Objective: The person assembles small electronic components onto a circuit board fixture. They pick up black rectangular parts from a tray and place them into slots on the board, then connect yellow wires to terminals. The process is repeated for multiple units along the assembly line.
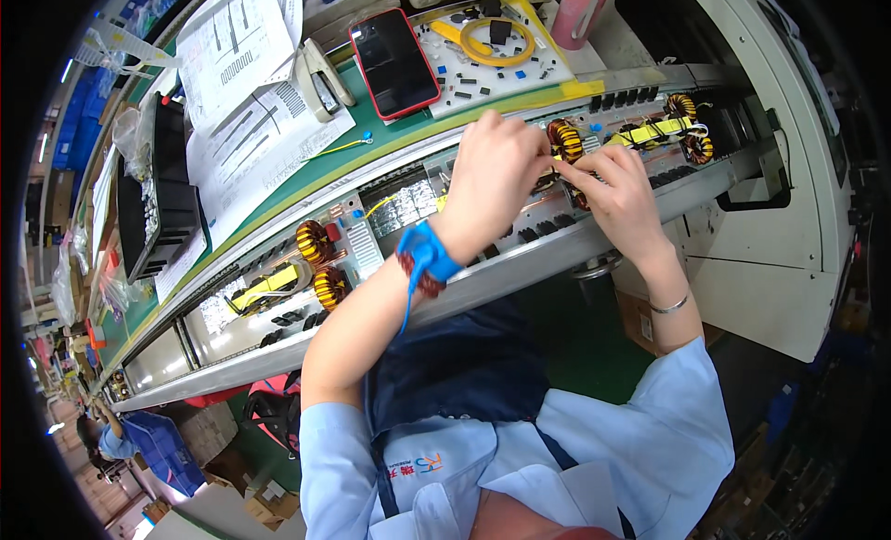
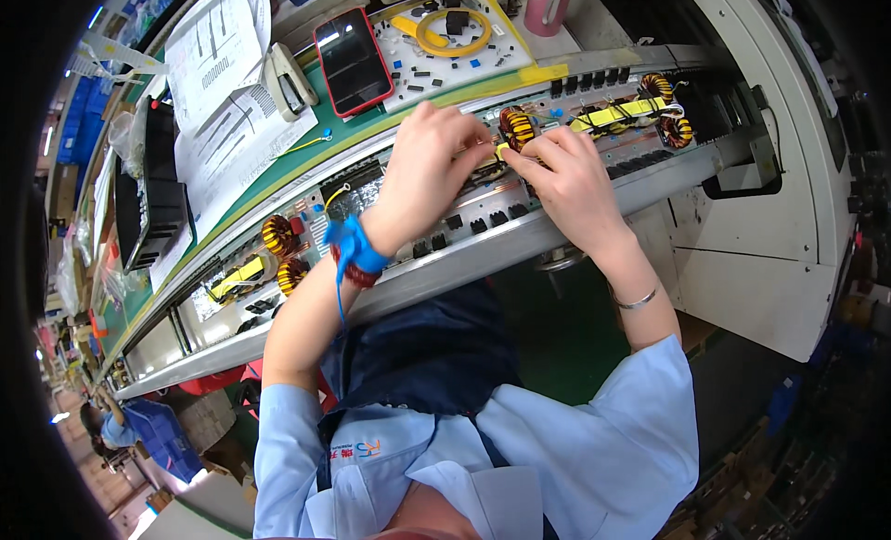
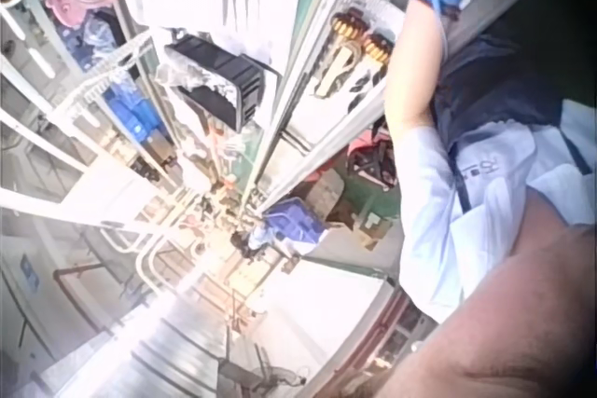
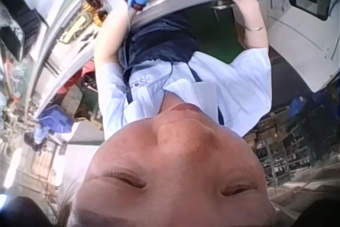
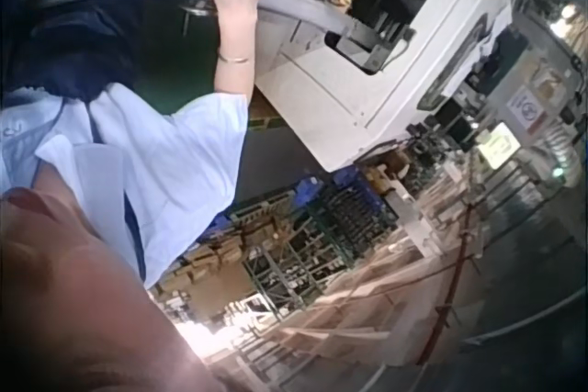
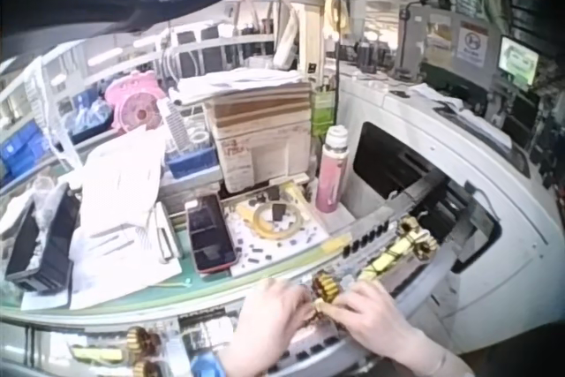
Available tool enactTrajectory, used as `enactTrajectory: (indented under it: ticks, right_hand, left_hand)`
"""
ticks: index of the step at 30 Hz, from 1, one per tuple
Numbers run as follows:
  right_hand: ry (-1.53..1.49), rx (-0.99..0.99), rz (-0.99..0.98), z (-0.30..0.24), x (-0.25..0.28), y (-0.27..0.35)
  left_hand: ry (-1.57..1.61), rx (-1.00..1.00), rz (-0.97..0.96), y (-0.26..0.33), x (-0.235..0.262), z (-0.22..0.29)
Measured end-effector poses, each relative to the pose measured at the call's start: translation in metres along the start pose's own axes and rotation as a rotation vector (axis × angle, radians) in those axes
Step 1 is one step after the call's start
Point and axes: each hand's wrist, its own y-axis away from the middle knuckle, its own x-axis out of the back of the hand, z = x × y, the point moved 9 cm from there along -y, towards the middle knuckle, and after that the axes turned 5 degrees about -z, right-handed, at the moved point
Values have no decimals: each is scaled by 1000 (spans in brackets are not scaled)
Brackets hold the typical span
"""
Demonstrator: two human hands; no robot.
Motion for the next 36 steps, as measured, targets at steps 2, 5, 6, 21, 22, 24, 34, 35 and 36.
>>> enactTrajectory:
  ticks: [2, 5, 6, 21, 22, 24, 34, 35, 36]
  right_hand:
    - [-9, 3, 1, 0, 1, -1]
    - [-9, 3, 4, -1, 0, 0]
    - [2, 2, 7, -1, 1, 0]
    - [-585, -123, -236, 53, 2, -71]
    - [-675, -149, -336, 55, -11, -74]
    - [-510, -153, -277, 64, 4, -73]
    - [236, -412, -38, 100, 44, 37]
    - [271, -435, -27, 106, 35, 42]
    - [301, -456, -11, 112, 25, 43]
  left_hand:
    - [89, 80, -34, -12, -5, -17]
    - [116, 180, -138, -12, -20, -36]
    - [107, 207, -159, -11, -23, -41]
    - [544, 554, -383, -3, 2, -64]
    - [517, 563, -420, 2, -1, -62]
    - [420, 446, -359, 7, 9, -55]
    - [-163, -31, -86, 56, 76, 50]
    - [-183, -41, -142, 58, 66, 52]
    - [-213, -48, -198, 60, 56, 53]
